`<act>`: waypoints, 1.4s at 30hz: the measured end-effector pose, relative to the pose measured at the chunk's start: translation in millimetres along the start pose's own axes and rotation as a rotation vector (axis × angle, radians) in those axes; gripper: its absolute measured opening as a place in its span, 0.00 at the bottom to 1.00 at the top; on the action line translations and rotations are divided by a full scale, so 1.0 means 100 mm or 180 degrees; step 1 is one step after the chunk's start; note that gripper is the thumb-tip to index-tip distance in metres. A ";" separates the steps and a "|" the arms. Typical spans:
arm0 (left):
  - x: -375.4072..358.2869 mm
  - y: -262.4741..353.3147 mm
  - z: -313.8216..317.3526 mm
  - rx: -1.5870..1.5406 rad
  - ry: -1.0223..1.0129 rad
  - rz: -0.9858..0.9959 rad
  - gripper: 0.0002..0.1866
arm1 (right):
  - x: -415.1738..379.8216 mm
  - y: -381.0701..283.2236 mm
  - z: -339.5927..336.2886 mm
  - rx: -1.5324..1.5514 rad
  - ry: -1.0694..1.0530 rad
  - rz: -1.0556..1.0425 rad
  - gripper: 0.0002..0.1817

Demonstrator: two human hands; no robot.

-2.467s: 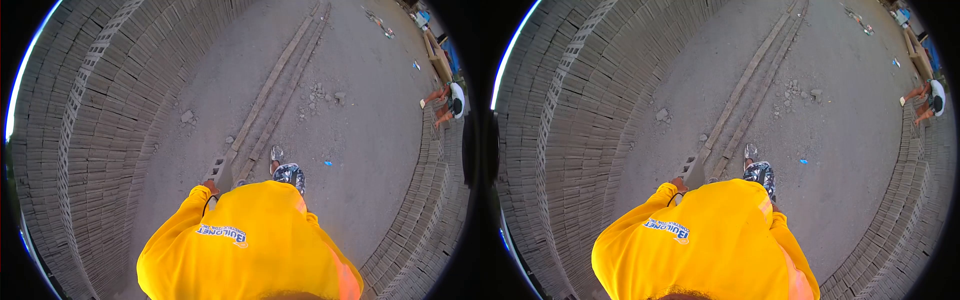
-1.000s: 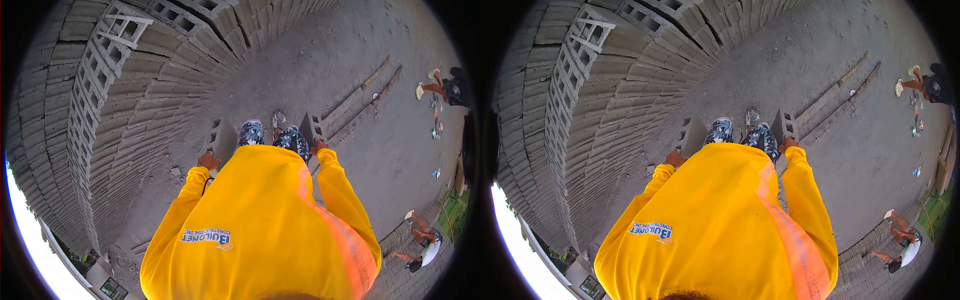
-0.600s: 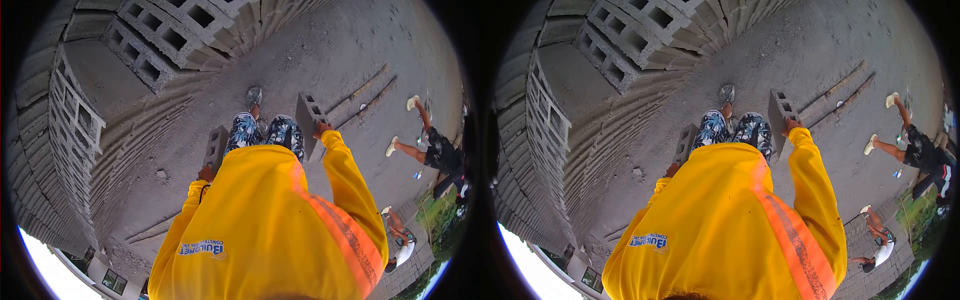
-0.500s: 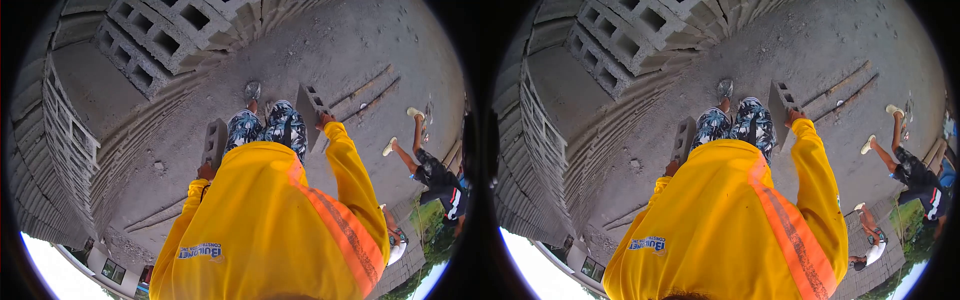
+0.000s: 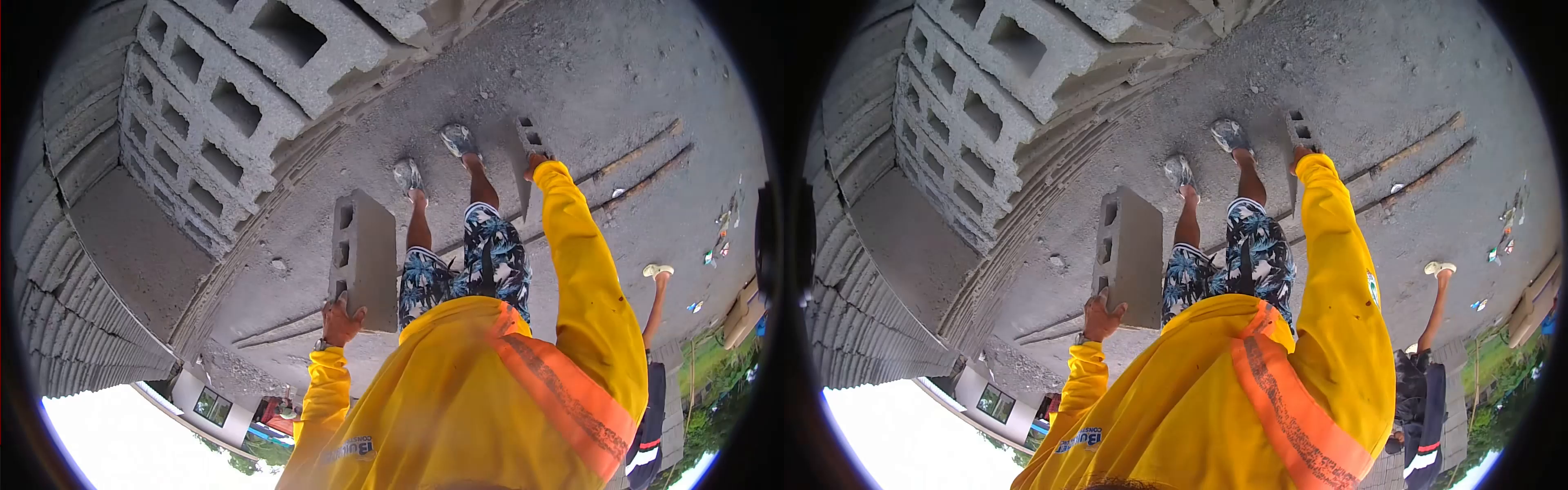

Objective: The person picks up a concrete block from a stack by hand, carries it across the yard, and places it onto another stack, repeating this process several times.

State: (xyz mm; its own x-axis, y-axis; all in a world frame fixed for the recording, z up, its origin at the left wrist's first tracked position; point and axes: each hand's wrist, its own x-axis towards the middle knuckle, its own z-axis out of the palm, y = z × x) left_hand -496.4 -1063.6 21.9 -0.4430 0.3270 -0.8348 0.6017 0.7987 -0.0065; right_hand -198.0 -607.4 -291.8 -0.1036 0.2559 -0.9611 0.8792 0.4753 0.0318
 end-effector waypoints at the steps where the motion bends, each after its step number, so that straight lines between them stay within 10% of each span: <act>1: 0.04 0.12 -0.06 -0.0001 0.0020 0.0064 0.38 | 0.08 -0.04 -0.06 -0.0044 0.0029 0.0027 0.30; 11: 0.29 1.16 -0.32 0.0008 0.0060 0.0697 0.35 | 0.33 -0.06 -0.79 -0.0728 0.0576 -0.0126 0.26; 20: -0.46 1.26 -0.47 -0.0094 0.0502 0.0942 0.29 | -1.84 -2.05 -0.38 -0.0488 0.1370 -0.2805 0.38; 28: -1.49 0.83 -0.37 -0.0672 0.0272 0.0290 0.27 | -2.74 -3.21 0.20 -0.1122 0.0141 -0.2722 0.31; 42: -3.59 0.28 -0.73 -0.1854 0.2185 -0.0311 0.26 | -5.54 -4.30 -0.43 -0.1414 0.1607 -0.4847 0.14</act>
State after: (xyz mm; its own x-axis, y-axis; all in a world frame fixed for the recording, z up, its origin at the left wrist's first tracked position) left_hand -369.6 -1121.8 361.8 -0.8858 0.3244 -0.3319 0.1915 0.9069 0.3753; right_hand -538.2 -917.1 238.6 -0.8933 -0.4495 -0.0070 -0.3437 0.6928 -0.6340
